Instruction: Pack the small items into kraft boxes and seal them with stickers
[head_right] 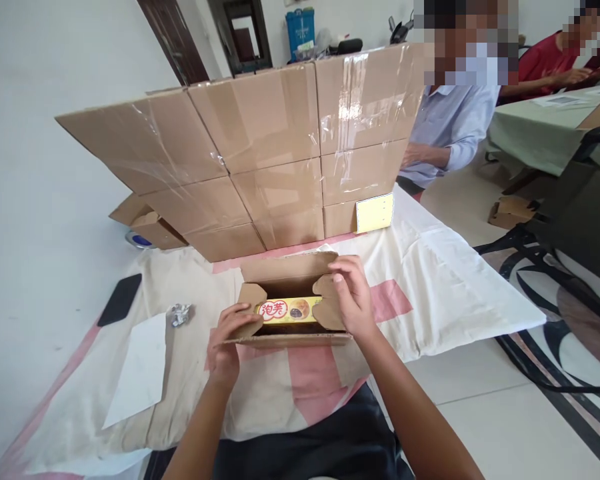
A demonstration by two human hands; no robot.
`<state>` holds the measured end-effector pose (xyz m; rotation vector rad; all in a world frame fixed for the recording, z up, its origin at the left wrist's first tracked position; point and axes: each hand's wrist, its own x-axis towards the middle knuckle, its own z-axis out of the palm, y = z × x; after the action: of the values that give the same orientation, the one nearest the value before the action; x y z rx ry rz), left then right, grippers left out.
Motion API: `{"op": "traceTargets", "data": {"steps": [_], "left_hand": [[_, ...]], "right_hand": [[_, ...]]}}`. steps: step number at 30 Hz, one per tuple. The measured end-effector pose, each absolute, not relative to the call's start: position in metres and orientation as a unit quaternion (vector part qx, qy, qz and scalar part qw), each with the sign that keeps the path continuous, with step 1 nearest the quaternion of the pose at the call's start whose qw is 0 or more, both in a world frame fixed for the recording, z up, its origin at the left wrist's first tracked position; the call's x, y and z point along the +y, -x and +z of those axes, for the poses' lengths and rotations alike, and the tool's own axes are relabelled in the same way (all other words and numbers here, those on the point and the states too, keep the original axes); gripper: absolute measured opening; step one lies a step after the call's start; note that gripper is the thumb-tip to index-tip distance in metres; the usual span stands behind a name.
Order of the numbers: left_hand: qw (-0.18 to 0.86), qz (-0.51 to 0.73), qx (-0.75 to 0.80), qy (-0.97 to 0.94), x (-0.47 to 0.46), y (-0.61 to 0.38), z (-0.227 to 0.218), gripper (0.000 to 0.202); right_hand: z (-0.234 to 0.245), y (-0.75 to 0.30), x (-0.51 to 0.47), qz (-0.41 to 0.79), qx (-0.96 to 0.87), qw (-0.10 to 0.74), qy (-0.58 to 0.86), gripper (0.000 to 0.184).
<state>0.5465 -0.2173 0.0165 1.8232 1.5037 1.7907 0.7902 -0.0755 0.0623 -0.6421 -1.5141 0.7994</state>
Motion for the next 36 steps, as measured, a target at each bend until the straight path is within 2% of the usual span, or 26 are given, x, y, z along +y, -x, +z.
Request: {"op": "traceTargets", "data": {"steps": [2,5,8,10,12,15,18,22,24,26,28,29,31,33,36], "left_hand": [[0.104,0.613,0.548,-0.560,-0.219,-0.550,0.011,0.048],[0.150,0.620,0.582,-0.504,-0.216,-0.553,0.011,0.061],[0.175,0.627,0.569,-0.503,-0.210,-0.555,0.014,0.068],[0.184,0.619,0.565,-0.514,-0.208,-0.556,0.018,0.067],[0.181,0.599,0.570,-0.533,-0.209,-0.556,0.021,0.056],[0.124,0.566,0.575,-0.578,-0.213,-0.555,0.027,0.038],[0.029,0.514,0.591,-0.621,-0.221,-0.553,0.036,0.034],[-0.085,0.354,0.650,-0.667,-0.229,-0.565,0.061,0.025],[-0.123,0.267,0.667,-0.684,-0.229,-0.581,0.074,0.032],[-0.136,0.213,0.663,-0.705,-0.227,-0.597,0.082,0.051],[-0.142,0.181,0.659,-0.716,-0.224,-0.609,0.084,0.059],[-0.149,0.169,0.660,-0.717,-0.224,-0.611,0.083,0.058],[-0.168,0.143,0.665,-0.714,-0.224,-0.607,0.080,0.055],[-0.184,0.119,0.662,-0.716,-0.225,-0.595,0.076,0.054],[-0.195,0.097,0.661,-0.718,-0.227,-0.574,0.073,0.055]], "right_hand": [[0.058,-0.789,-0.078,0.302,-0.645,0.622,0.325,0.024],[0.043,-0.788,-0.079,0.368,-0.624,0.593,0.353,0.032],[0.025,-0.787,-0.076,0.421,-0.609,0.597,0.309,0.028],[0.019,-0.787,-0.072,0.427,-0.615,0.604,0.272,0.032],[0.018,-0.787,-0.068,0.431,-0.629,0.597,0.249,0.041],[0.024,-0.788,-0.060,0.464,-0.637,0.570,0.234,0.032],[0.029,-0.786,-0.053,0.513,-0.633,0.538,0.218,0.015],[0.031,-0.785,-0.051,0.537,-0.646,0.500,0.209,0.012],[0.032,-0.788,-0.049,0.533,-0.672,0.466,0.218,0.015],[0.035,-0.797,-0.040,0.524,-0.698,0.428,0.235,0.030],[0.039,-0.808,-0.021,0.508,-0.697,0.428,0.272,0.048],[0.040,-0.814,-0.008,0.492,-0.688,0.440,0.300,0.051],[0.041,-0.822,0.020,0.457,-0.671,0.453,0.367,0.041],[0.038,-0.824,0.043,0.448,-0.663,0.424,0.424,0.028],[0.028,-0.819,0.057,0.477,-0.643,0.380,0.464,0.029]]}}
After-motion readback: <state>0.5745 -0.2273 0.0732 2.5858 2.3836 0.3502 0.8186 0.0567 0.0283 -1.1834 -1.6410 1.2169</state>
